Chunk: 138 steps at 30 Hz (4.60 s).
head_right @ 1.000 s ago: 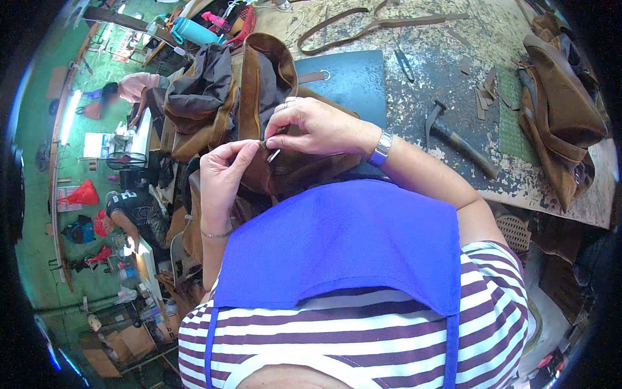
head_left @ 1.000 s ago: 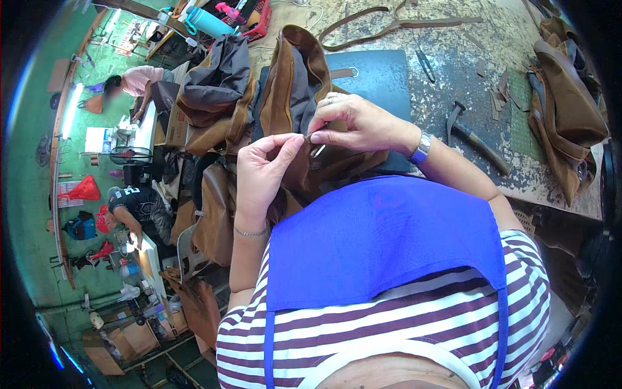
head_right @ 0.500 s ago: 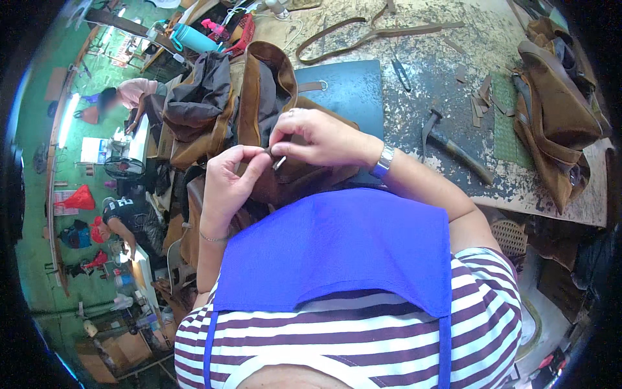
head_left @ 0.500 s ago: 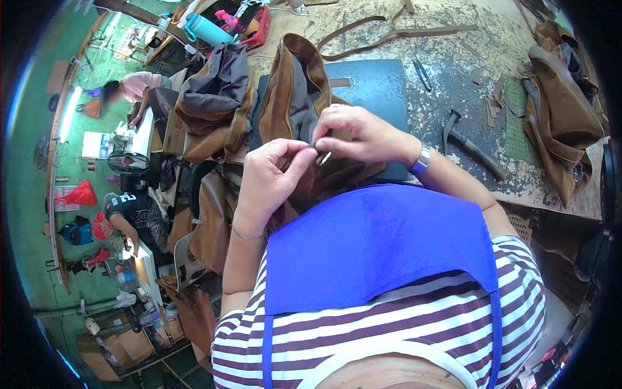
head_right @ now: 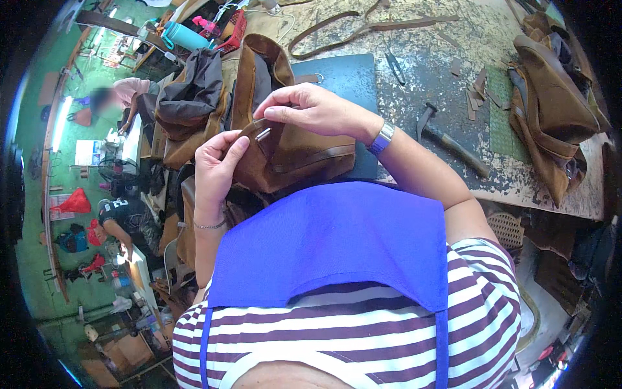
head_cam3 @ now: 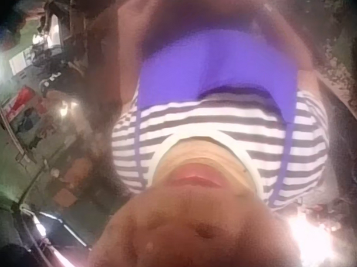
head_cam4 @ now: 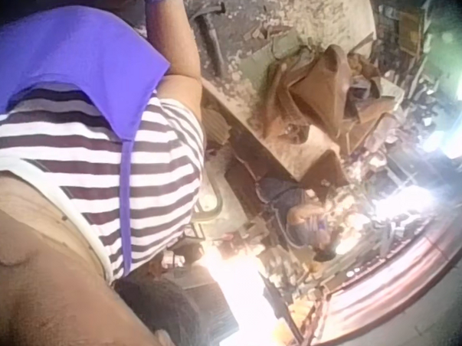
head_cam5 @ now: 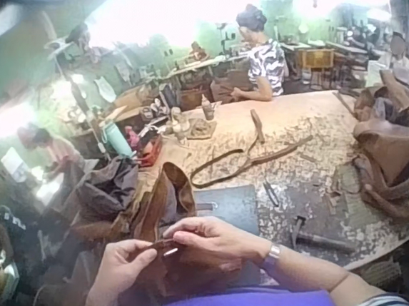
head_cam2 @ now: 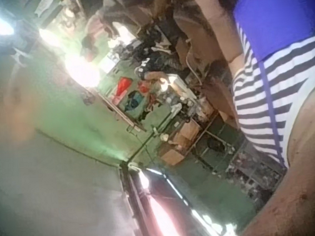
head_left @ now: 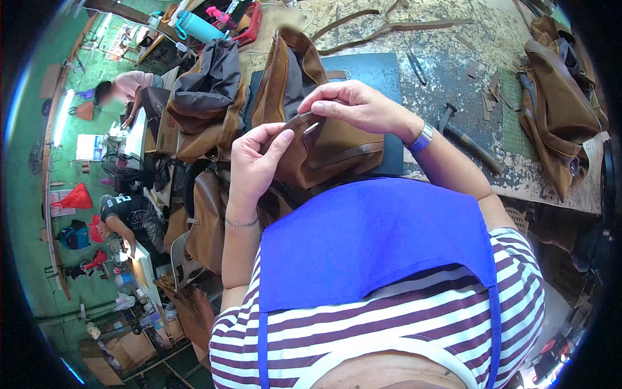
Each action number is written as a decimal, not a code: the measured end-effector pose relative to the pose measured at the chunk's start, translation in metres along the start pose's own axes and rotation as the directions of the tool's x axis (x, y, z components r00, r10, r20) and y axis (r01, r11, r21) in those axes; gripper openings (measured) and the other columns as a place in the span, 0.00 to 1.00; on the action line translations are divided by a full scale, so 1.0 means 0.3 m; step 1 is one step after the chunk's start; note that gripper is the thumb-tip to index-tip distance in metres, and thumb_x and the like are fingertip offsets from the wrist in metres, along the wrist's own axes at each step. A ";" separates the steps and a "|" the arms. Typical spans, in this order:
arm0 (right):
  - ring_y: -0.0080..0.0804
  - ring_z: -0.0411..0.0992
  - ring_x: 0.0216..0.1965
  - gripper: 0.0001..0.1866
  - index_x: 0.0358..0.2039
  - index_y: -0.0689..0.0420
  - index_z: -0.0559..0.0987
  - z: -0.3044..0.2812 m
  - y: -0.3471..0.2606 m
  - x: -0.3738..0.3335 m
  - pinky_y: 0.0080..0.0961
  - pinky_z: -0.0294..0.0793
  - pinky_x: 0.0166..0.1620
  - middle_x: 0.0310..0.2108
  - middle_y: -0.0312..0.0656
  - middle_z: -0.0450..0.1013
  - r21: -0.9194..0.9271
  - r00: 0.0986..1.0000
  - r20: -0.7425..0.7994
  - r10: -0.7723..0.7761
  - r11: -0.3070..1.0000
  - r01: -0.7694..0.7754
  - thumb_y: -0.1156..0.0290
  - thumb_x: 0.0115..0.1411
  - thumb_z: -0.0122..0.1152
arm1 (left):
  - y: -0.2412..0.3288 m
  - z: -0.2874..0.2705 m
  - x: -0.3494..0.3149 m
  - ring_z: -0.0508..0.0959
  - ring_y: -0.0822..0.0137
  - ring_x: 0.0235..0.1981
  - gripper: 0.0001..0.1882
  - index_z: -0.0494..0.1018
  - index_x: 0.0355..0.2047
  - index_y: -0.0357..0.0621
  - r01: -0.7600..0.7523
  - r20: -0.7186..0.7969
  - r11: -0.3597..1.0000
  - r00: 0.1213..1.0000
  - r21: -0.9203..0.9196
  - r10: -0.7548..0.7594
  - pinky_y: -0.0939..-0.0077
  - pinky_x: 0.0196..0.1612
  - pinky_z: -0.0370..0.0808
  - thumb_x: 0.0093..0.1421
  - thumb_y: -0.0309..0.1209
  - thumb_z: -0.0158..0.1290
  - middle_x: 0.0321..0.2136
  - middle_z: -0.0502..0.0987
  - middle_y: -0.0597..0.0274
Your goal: Assembling and hammering leather bag components at a workshop table.
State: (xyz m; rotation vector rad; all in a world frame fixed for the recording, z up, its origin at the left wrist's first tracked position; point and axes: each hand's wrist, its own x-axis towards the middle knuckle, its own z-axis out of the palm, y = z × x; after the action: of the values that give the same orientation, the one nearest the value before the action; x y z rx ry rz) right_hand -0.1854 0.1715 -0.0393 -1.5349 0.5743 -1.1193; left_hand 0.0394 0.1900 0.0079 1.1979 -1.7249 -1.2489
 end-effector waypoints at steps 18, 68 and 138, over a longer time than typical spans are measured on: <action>0.23 0.74 0.31 0.12 0.35 0.63 0.80 0.039 0.012 -0.001 0.23 0.72 0.38 0.28 0.42 0.78 -0.173 0.998 -0.055 -0.024 0.985 0.015 0.66 0.59 0.59 | 0.051 0.022 0.001 0.74 0.83 0.29 0.09 0.79 0.36 0.33 0.026 -0.070 0.991 0.997 0.129 -0.017 0.89 0.33 0.71 0.57 0.27 0.58 0.28 0.79 0.68; 0.29 0.68 0.52 0.35 0.60 0.58 0.64 -0.248 0.150 -0.345 0.29 0.73 0.46 0.52 0.43 0.68 0.107 0.735 -0.521 0.433 0.888 -0.448 0.49 0.58 0.57 | -0.416 -0.170 0.108 0.71 0.65 0.49 0.41 0.53 0.63 0.39 0.484 -0.013 0.871 0.874 -0.081 -0.487 0.68 0.47 0.70 0.56 0.45 0.56 0.50 0.71 0.53; 0.40 0.72 0.46 0.12 0.39 0.55 0.78 -0.039 0.315 -0.231 0.32 0.72 0.49 0.40 0.43 0.75 -0.768 0.973 -0.226 -0.053 0.624 -0.144 0.69 0.54 0.62 | -0.314 -0.649 0.703 0.75 0.64 0.43 0.26 0.66 0.48 0.36 -0.328 -0.794 0.938 0.598 -0.115 0.112 0.70 0.47 0.72 0.47 0.23 0.58 0.43 0.74 0.56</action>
State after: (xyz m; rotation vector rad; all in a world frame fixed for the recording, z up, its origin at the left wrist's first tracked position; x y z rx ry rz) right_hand -0.2069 0.1965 -0.1525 -2.1204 1.4030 -1.0577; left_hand 0.1686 -0.0818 -0.0203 1.0873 -0.9707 -0.5944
